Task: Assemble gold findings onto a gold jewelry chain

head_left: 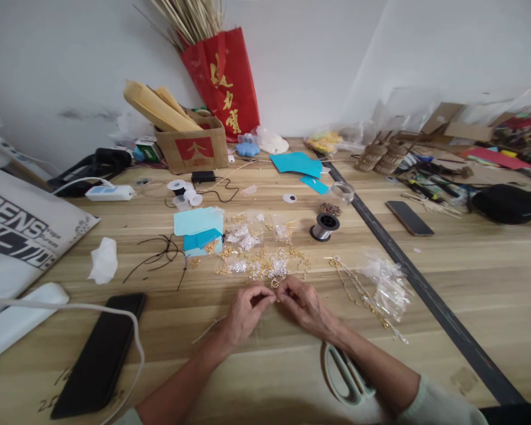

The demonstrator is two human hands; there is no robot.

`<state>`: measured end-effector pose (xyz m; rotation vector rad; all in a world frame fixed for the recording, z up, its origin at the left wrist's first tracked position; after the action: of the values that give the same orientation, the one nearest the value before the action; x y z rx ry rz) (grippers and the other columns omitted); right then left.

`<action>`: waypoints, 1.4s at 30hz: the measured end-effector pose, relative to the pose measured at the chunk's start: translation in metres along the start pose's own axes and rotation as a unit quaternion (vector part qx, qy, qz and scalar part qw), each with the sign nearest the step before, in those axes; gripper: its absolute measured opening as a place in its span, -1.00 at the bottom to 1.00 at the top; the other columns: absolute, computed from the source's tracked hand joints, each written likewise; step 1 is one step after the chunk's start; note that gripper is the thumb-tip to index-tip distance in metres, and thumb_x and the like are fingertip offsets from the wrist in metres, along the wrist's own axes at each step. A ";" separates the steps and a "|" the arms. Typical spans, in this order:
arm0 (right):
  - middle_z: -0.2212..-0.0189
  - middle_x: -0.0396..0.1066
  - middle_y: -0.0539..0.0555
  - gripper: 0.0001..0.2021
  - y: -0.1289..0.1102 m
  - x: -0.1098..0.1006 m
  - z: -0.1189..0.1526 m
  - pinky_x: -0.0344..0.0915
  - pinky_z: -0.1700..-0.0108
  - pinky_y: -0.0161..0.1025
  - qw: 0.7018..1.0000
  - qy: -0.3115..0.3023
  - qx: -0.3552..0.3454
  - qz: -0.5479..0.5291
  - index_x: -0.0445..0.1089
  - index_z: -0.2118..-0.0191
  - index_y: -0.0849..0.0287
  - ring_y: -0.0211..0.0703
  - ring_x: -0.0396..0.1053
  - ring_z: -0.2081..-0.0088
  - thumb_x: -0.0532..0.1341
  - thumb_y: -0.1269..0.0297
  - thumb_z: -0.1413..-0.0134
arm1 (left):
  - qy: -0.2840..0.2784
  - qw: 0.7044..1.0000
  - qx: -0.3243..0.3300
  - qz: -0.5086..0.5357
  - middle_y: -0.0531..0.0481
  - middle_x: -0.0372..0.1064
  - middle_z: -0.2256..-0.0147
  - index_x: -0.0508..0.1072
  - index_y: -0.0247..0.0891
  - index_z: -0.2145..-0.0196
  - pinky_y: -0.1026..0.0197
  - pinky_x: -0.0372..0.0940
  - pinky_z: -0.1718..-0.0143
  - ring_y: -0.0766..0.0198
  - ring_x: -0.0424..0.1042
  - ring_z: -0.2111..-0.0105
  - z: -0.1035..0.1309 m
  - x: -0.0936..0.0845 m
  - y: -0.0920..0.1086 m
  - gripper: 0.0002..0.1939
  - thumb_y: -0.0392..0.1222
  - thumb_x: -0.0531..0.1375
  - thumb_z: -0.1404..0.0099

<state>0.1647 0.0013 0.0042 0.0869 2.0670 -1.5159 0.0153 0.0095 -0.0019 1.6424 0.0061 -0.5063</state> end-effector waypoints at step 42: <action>0.36 0.30 0.10 -0.82 -0.011 -0.004 -0.001 0.23 0.27 -0.25 0.989 -0.052 -0.103 0.092 0.29 0.29 0.18 -0.17 0.28 0.33 -0.02 0.39 -0.30 | -0.087 0.987 -0.056 0.122 0.07 0.23 0.53 0.36 -0.30 0.45 0.30 0.14 0.44 0.34 0.21 0.50 -0.001 0.005 -0.009 -0.76 -0.06 0.13 -0.22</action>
<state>0.1634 -0.0004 0.0164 0.1133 2.0578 -1.1669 0.0175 0.0101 -0.0124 1.4599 -0.2882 -0.4497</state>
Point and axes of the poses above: each hand's wrist, its own z-axis away from the middle knuckle, its own x-axis out of the palm, y = z × x, the point moved 4 cm from there along -z, towards the middle knuckle
